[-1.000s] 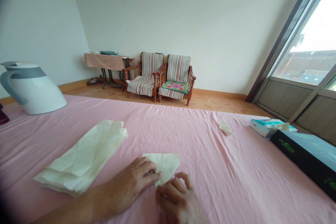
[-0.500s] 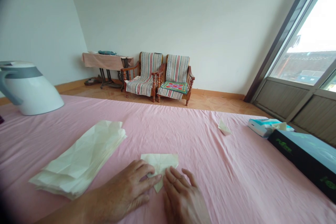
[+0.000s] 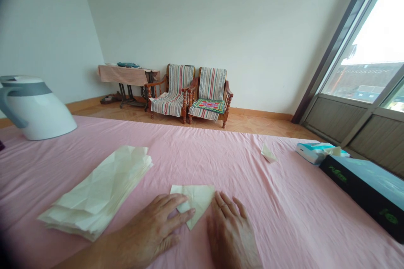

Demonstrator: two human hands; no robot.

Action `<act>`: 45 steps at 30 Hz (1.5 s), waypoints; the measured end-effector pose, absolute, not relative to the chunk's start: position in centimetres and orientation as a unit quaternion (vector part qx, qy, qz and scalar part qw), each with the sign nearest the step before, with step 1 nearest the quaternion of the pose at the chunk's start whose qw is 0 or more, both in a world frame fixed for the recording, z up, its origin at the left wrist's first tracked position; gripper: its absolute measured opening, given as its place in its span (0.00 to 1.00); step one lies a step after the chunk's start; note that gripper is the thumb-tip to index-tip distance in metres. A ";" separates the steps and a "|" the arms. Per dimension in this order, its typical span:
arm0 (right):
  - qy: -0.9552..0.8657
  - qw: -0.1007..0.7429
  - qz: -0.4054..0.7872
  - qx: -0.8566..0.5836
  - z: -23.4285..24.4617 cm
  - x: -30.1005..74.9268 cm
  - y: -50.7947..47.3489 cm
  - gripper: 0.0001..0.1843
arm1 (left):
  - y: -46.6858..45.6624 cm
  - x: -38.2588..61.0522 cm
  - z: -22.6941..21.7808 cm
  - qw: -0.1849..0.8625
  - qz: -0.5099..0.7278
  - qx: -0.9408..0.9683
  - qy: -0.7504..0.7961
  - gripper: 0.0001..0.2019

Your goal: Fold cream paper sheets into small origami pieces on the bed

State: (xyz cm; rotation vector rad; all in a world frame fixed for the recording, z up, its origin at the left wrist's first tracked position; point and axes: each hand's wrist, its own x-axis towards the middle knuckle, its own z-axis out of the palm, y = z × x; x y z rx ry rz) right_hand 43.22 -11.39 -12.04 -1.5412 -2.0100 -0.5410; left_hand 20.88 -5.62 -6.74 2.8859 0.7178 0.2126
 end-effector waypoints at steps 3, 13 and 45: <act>-0.765 0.268 -0.210 -0.546 -11.5 43.4 -11.5 0.20 | -5.9 20.6 -6.8 0.078 0.053 0.965 0.246 0.22; -0.817 0.283 -0.140 -0.482 -10.5 43.1 -11.3 0.17 | -5.8 20.4 -6.5 0.098 0.055 0.964 0.242 0.24; -0.773 0.260 0.008 -0.579 -9.3 44.8 -7.2 0.12 | -1.8 23.0 -7.6 0.191 0.224 0.894 0.337 0.24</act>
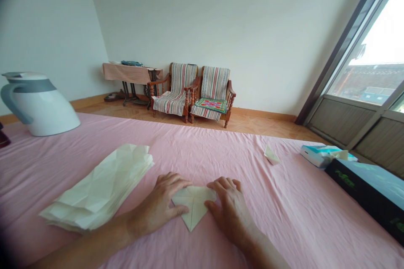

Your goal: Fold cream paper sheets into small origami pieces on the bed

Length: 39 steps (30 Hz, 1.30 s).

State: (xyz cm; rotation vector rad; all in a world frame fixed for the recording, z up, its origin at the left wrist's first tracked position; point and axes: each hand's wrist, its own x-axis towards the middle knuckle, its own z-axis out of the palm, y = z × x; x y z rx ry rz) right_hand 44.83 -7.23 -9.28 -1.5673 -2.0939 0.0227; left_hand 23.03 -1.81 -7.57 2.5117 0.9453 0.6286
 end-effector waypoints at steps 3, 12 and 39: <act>-0.766 0.261 -0.003 -0.588 -9.4 44.9 -7.3 0.14 | -1.8 23.0 -7.7 0.187 0.226 0.891 0.346 0.26; -0.764 0.293 0.001 -0.574 -9.7 45.0 -7.3 0.13 | -1.9 22.9 -7.7 0.187 0.228 0.888 0.353 0.27; -0.690 0.325 0.177 -0.623 -9.8 44.4 -6.0 0.05 | -1.8 23.0 -8.2 0.183 0.256 0.889 0.331 0.30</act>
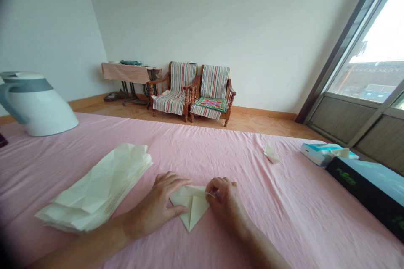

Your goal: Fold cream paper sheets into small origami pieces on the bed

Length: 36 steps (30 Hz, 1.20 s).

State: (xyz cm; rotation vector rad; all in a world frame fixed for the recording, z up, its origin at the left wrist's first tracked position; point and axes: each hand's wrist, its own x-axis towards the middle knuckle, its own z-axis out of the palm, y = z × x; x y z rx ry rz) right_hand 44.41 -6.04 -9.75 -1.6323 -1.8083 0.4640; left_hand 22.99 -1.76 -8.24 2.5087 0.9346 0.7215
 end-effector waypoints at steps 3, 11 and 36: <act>-0.690 0.325 0.189 -0.618 -9.7 44.2 -6.1 0.07 | -1.7 23.1 -8.1 0.183 0.262 0.888 0.332 0.27; -0.695 0.321 0.193 -0.614 -9.8 43.4 -5.9 0.09 | -1.2 23.5 -8.5 0.227 0.260 0.867 0.359 0.14; -0.788 0.278 0.072 -0.544 -9.0 43.8 -7.2 0.15 | -1.1 23.0 -7.9 0.161 0.215 0.919 0.290 0.12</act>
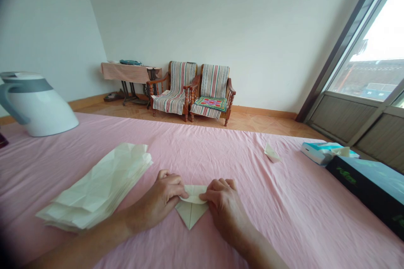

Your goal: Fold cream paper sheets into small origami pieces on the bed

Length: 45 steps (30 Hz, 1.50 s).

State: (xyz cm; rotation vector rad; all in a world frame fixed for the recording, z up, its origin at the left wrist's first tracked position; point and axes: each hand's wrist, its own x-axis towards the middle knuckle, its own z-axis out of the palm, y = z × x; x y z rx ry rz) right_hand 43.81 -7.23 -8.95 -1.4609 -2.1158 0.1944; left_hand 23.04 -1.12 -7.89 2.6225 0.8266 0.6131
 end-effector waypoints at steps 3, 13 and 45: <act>-0.794 0.246 0.055 -0.554 -8.5 43.7 -7.5 0.13 | -1.0 22.7 -8.1 0.107 0.202 0.941 0.249 0.11; -0.805 0.211 0.029 -0.554 -9.0 44.9 -8.2 0.14 | -1.4 22.0 -7.1 -0.094 0.149 0.973 0.147 0.08; -0.792 0.211 0.012 -0.573 -10.3 41.4 -10.1 0.25 | -1.9 21.5 -7.1 -0.133 0.117 0.973 0.151 0.07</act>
